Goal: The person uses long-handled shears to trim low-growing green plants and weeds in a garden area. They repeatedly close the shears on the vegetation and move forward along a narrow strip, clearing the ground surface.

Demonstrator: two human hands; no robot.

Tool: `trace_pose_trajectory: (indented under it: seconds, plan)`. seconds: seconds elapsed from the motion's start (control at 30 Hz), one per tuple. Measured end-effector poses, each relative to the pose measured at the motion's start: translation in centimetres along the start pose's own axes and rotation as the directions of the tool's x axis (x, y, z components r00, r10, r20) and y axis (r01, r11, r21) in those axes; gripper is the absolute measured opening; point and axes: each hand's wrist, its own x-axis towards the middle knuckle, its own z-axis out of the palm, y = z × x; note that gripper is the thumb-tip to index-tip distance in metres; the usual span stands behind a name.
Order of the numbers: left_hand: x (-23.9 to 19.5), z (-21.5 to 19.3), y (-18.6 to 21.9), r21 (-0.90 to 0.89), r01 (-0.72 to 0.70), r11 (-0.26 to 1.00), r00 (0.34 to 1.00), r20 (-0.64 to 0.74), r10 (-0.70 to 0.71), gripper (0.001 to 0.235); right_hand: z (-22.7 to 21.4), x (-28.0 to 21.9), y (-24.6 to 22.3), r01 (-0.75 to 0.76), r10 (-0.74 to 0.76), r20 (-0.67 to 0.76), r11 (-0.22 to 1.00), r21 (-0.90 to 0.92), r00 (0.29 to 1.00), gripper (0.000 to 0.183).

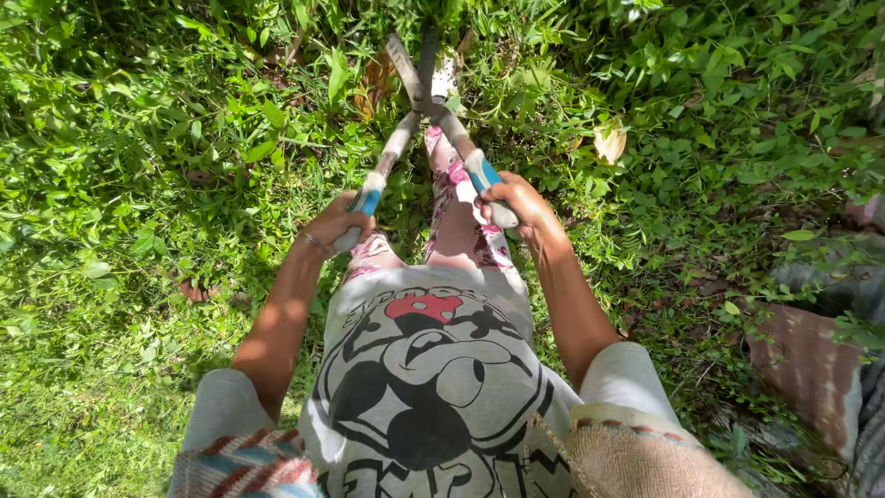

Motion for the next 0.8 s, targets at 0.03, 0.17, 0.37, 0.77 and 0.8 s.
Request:
trace_pose_trajectory:
  seconds: [0.03, 0.17, 0.37, 0.77, 0.8]
  plan:
    - [-2.1, -1.8, 0.0, 0.033, 0.012, 0.999, 1.000, 0.016, -0.013, 0.049, -0.5, -1.8, 0.3, -0.015, 0.013, -0.024, 0.994, -0.105, 1.000, 0.024]
    - [-8.0, -4.9, 3.3, 0.139, -0.092, 0.986, 0.993, 0.092, 0.079, 0.048, -0.4, -5.3, -0.3, -0.018, 0.019, 0.002, 0.992, -0.128, 1.000, 0.039]
    - [-6.0, -1.9, 9.9, 0.125, -0.192, 0.973, 0.981, -0.011, 0.195, 0.049, 4.9, -0.1, -2.7, 0.133, -0.129, 0.098, 0.991, -0.031, 0.987, 0.042]
    - [1.4, 2.9, 6.9, -0.189, -0.284, 0.940, 0.941, -0.245, 0.234, 0.042, 12.2, 8.3, -3.8, 0.221, -0.221, 0.040, 0.914, -0.340, 0.975, 0.019]
    - [2.4, 4.1, 5.6, -0.323, -0.200, 0.925, 0.951, -0.293, 0.104, 0.037, 12.7, 9.1, -2.5, 0.170, -0.166, 0.042, 0.927, -0.334, 0.985, 0.018]
